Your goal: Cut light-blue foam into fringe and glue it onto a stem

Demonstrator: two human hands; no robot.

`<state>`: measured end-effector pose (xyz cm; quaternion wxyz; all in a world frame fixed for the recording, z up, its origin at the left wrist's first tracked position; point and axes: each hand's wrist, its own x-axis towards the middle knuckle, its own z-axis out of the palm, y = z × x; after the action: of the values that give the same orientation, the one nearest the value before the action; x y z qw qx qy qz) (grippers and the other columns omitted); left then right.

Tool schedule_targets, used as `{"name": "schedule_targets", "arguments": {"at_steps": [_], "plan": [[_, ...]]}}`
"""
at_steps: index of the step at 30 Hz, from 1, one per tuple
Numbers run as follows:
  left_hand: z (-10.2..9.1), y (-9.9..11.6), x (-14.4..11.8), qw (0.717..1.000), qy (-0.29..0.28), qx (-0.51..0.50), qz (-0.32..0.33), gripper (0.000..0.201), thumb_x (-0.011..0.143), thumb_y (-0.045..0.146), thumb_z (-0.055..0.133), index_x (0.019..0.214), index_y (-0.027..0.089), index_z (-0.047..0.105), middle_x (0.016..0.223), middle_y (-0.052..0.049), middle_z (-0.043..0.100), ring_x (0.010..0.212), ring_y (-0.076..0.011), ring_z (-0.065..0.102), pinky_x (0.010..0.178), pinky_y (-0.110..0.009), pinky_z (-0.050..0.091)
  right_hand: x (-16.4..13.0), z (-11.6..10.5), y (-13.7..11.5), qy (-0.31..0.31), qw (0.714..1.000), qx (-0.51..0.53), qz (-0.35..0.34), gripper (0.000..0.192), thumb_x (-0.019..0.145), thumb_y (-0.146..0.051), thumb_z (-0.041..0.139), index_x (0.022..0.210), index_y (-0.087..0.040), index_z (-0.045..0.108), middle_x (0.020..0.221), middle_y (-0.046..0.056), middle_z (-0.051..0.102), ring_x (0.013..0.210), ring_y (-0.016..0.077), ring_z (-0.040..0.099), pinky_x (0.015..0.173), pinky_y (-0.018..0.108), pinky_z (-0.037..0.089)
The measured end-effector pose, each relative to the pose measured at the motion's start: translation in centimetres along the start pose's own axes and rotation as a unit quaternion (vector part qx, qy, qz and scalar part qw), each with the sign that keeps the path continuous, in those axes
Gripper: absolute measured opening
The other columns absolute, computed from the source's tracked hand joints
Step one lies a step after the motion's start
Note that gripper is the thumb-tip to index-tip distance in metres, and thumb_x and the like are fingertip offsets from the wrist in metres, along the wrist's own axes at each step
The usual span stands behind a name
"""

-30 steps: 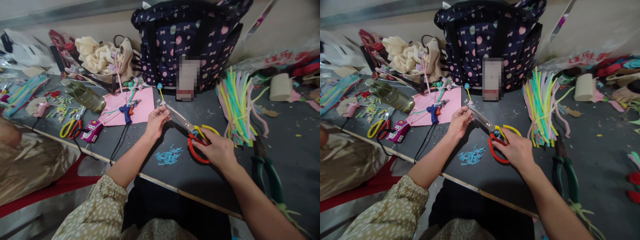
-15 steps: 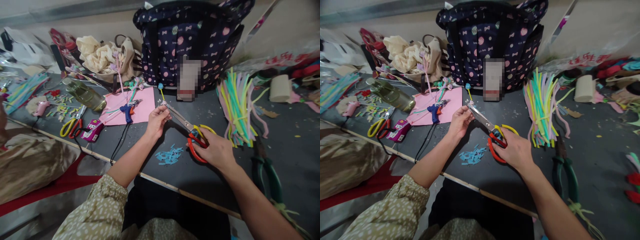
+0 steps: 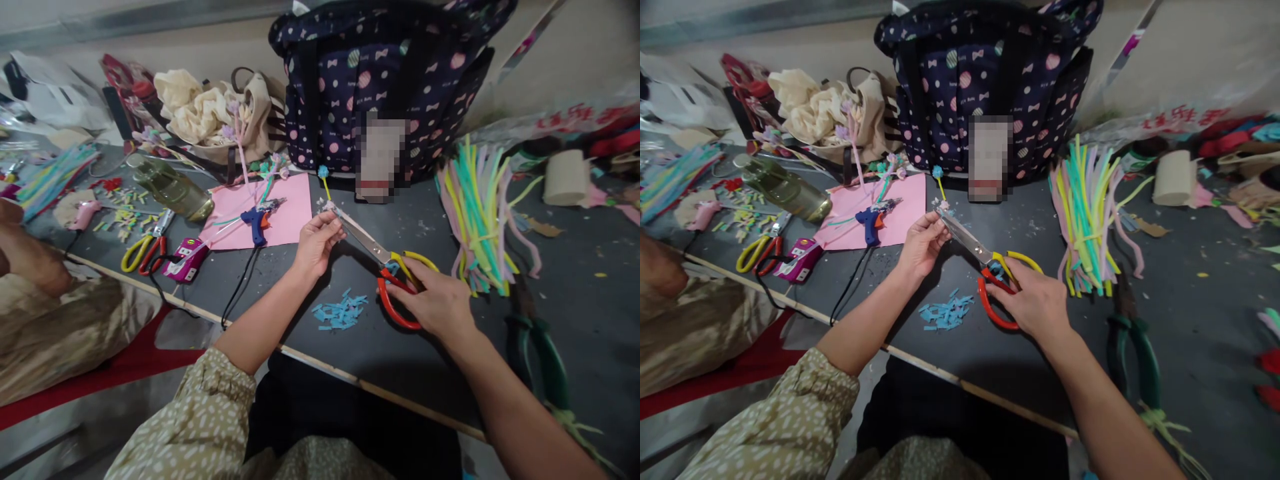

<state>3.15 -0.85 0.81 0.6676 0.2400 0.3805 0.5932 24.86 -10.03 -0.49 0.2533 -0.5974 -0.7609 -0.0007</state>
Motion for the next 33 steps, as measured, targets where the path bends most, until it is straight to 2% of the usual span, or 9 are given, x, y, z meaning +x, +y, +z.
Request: {"name": "schedule_targets", "arguments": {"at_steps": [12, 17, 21, 26, 33], "plan": [[0.00, 0.11, 0.02, 1.000, -0.004, -0.010, -0.002, 0.025, 0.061, 0.019, 0.085, 0.080, 0.017, 0.068, 0.067, 0.004, 0.063, 0.058, -0.0075, 0.059, 0.068, -0.025, 0.052, -0.17, 0.21, -0.01, 0.004, 0.999, 0.051, 0.009, 0.045, 0.084, -0.053, 0.061, 0.115, -0.022, 0.070, 0.093, 0.007, 0.076, 0.076, 0.0229, 0.071, 0.064, 0.030, 0.051], [-0.12, 0.02, 0.18, 1.000, -0.003, -0.009, -0.003, 0.030, 0.058, 0.020, 0.087, 0.081, 0.017, 0.068, 0.067, 0.005, 0.063, 0.057, -0.0071, 0.059, 0.068, -0.025, 0.052, -0.22, 0.37, 0.43, -0.002, 0.997, 0.076, -0.016, 0.043, 0.087, -0.053, 0.059, 0.116, -0.023, 0.069, 0.089, 0.006, 0.076, 0.073, 0.0223, 0.071, 0.061, 0.030, 0.050], [0.02, 0.05, 0.16, 1.000, 0.003, 0.001, -0.003, 0.029, 0.059, 0.020, 0.086, 0.080, 0.017, 0.066, 0.066, 0.005, 0.062, 0.057, -0.0070, 0.058, 0.069, -0.026, 0.051, -0.16, 0.49, 0.45, 0.002, 0.998, 0.046, -0.035, 0.045, 0.088, -0.054, 0.057, 0.116, -0.020, 0.068, 0.090, 0.007, 0.075, 0.073, 0.0224, 0.071, 0.060, 0.030, 0.048], [0.06, -0.12, 0.01, 1.000, 0.000, 0.004, -0.003, 0.027, 0.061, 0.020, 0.085, 0.079, 0.017, 0.065, 0.066, 0.005, 0.061, 0.059, -0.0075, 0.058, 0.069, -0.026, 0.050, 0.14, 0.24, -0.33, 0.012, 1.000, -0.006, -0.021, 0.052, 0.082, -0.062, 0.060, 0.109, -0.019, 0.070, 0.082, 0.007, 0.075, 0.068, 0.0226, 0.070, 0.056, 0.029, 0.043], [0.13, -0.22, -0.17, 1.000, -0.011, -0.008, -0.006, 0.031, 0.059, 0.022, 0.087, 0.080, 0.017, 0.066, 0.066, 0.005, 0.061, 0.059, -0.0070, 0.059, 0.069, -0.025, 0.051, -0.28, 0.64, 0.16, 0.003, 0.999, 0.025, -0.035, 0.049, 0.088, -0.056, 0.056, 0.116, -0.017, 0.067, 0.089, 0.008, 0.075, 0.071, 0.0209, 0.070, 0.061, 0.029, 0.045]]}}
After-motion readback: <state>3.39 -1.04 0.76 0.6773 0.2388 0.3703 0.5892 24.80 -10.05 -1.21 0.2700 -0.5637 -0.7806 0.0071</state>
